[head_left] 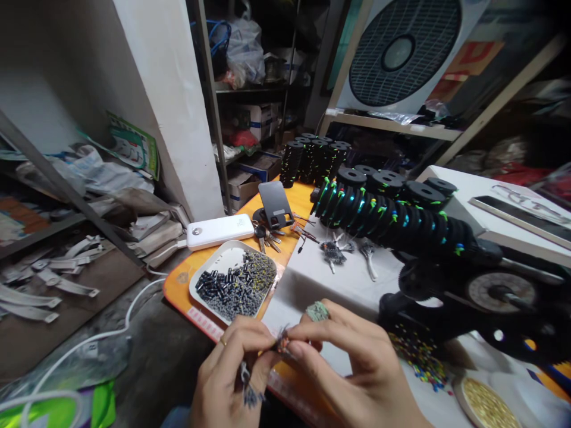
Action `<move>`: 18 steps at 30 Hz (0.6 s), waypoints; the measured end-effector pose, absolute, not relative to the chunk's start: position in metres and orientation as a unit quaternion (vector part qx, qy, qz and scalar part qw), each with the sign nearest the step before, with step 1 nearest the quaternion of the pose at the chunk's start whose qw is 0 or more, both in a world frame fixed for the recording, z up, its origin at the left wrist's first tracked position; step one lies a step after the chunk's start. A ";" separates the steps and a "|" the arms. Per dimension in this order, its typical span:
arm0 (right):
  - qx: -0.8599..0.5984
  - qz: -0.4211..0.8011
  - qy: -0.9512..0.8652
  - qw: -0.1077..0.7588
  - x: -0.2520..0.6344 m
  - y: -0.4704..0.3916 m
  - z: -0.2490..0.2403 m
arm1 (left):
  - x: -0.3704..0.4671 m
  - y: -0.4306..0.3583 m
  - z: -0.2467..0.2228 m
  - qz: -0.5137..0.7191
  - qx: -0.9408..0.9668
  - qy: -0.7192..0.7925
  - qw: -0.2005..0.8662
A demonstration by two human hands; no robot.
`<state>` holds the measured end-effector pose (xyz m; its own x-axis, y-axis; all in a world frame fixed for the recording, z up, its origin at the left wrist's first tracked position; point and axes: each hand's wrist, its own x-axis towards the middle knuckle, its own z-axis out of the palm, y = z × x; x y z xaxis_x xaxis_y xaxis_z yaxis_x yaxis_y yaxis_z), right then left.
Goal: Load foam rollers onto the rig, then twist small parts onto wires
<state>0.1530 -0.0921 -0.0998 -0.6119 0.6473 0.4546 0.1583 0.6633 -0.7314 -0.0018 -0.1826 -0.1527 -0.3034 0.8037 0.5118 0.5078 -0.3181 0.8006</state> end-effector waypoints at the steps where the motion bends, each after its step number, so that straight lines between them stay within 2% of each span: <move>1: -0.244 0.332 -0.833 0.369 0.153 -0.093 -0.100 | -0.001 -0.183 -0.154 0.569 0.579 0.572 0.116; 5: -0.252 0.334 -0.830 0.368 0.152 -0.095 -0.101 | 0.010 -0.183 -0.154 0.620 0.520 0.571 0.137; 10: -0.242 0.337 -0.832 0.368 0.152 -0.097 -0.105 | 0.023 -0.180 -0.136 0.661 0.288 0.580 0.378; 12: -0.230 0.324 -0.843 0.362 0.152 -0.096 -0.105 | 0.023 -0.179 -0.130 0.664 0.220 0.567 0.434; 18: -0.177 0.267 -0.881 0.347 0.153 -0.087 -0.101 | 0.011 -0.183 -0.126 0.689 0.140 0.525 0.480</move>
